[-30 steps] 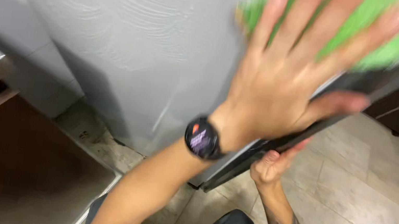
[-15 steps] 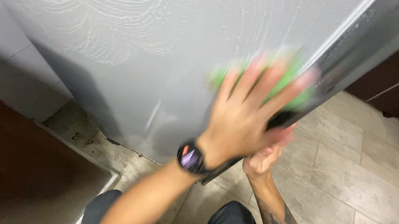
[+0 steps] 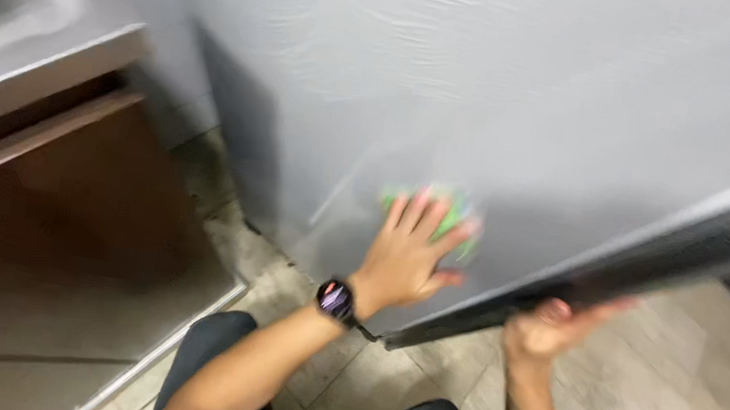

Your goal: The person cleans the exterior and top of a refrigerator with a green sponge, moving a purple stool to reach the top and rinsing the sponge in a kitchen sink.

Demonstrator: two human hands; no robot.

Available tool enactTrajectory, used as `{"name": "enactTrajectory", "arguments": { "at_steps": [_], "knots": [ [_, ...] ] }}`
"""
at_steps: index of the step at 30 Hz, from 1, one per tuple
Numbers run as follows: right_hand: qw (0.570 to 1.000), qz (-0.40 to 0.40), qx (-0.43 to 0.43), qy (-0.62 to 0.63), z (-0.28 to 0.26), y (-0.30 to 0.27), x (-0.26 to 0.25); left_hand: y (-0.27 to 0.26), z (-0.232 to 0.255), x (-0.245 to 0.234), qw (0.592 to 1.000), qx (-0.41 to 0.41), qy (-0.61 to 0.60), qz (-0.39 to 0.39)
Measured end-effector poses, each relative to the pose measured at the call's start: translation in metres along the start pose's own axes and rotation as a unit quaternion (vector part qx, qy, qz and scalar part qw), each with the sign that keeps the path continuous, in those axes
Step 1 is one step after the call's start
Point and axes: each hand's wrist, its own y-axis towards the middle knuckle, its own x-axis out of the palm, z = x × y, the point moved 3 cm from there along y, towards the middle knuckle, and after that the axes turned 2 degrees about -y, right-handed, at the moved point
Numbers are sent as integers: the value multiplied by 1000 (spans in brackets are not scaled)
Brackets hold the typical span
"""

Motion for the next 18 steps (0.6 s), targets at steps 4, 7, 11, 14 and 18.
{"name": "enactTrajectory", "arguments": {
  "at_steps": [4, 7, 11, 14, 18],
  "knots": [
    [989, 38, -90, 107, -34, 15, -8, 68, -46, -70, 985, -76, -52, 145],
    [991, 40, -28, 125, -29, 15, -7, 65, -66, -88, 949, -124, -123, 261],
    [993, 60, -3, 103, -14, 7, -5, -22, -26, 18, 937, -139, -193, 255],
    [993, 39, -13, 108, -31, 15, -10, -27, 2, 55, 973, -94, -187, 98],
    [990, 37, -33, 133, -55, 24, -10, 9, -95, -11, 910, -228, -156, 308]
  ]
}}
